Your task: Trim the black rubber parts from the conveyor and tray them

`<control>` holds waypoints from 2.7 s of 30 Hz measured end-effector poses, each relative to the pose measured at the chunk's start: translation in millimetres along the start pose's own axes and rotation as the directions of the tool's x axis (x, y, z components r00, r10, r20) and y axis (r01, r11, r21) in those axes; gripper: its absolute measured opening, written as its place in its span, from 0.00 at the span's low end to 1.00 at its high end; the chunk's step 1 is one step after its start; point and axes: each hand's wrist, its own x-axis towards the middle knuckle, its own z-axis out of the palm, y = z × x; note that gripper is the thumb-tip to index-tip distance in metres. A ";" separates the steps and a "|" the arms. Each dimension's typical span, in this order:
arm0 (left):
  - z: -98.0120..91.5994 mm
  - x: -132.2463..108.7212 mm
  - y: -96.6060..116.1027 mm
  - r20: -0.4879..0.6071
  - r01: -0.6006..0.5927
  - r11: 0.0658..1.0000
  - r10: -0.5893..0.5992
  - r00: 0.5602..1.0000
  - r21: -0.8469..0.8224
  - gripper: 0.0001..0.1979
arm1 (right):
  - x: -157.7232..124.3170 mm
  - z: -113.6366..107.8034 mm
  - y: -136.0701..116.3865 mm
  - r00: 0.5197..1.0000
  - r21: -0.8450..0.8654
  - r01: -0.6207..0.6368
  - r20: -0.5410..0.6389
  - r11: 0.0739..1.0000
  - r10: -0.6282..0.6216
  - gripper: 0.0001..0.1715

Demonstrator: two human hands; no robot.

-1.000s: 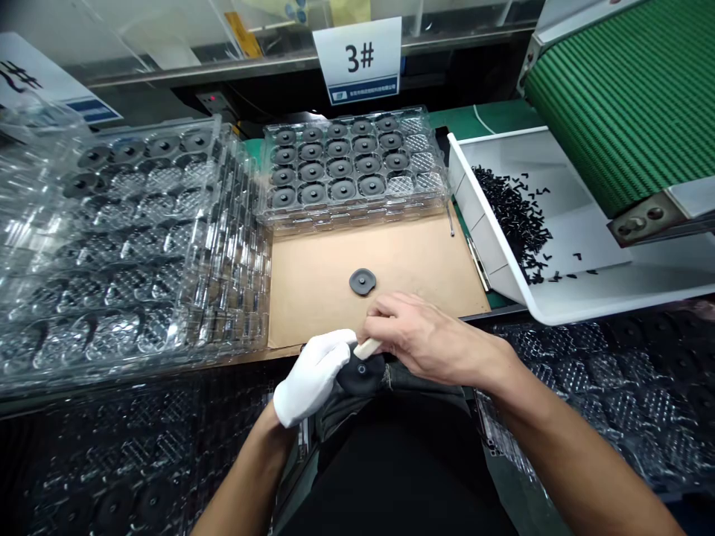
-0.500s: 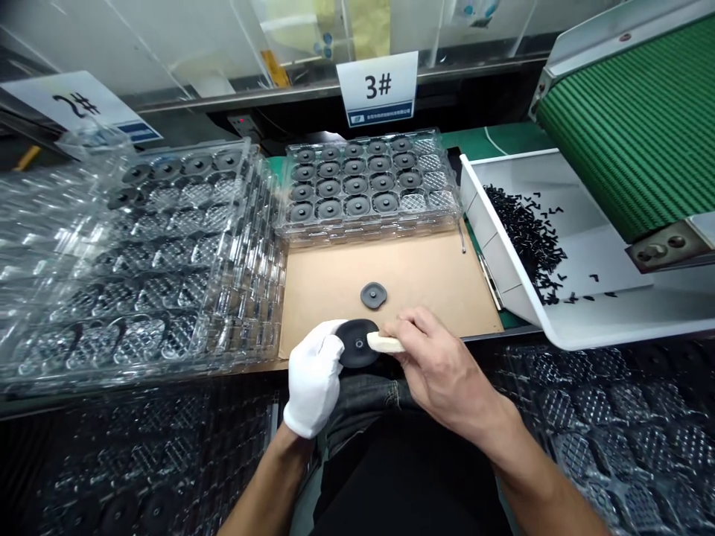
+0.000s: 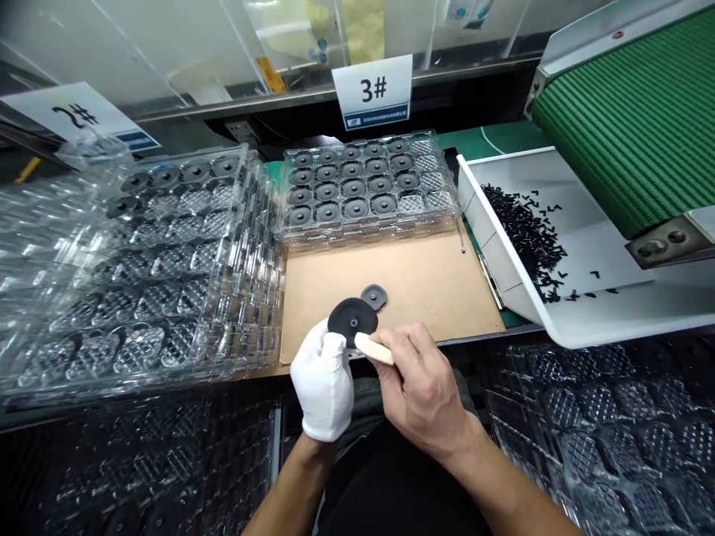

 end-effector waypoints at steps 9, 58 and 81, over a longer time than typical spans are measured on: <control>5.4 -0.2 21.3 0.049 0.023 0.996 -0.027 0.998 0.089 0.09 | 6.9 -6.8 -0.7 0.999 0.141 -0.030 -0.016 0.990 0.033 0.14; 7.9 -18.9 8.6 0.045 0.055 0.998 -0.057 0.997 0.030 0.08 | 33.1 -11.9 25.1 0.957 -0.086 -0.067 -0.288 0.994 0.040 0.12; 3.3 -6.8 1.7 0.002 0.038 0.999 -0.038 0.999 0.020 0.07 | 2.6 6.6 9.1 0.995 -0.079 0.053 -0.084 0.995 -0.060 0.13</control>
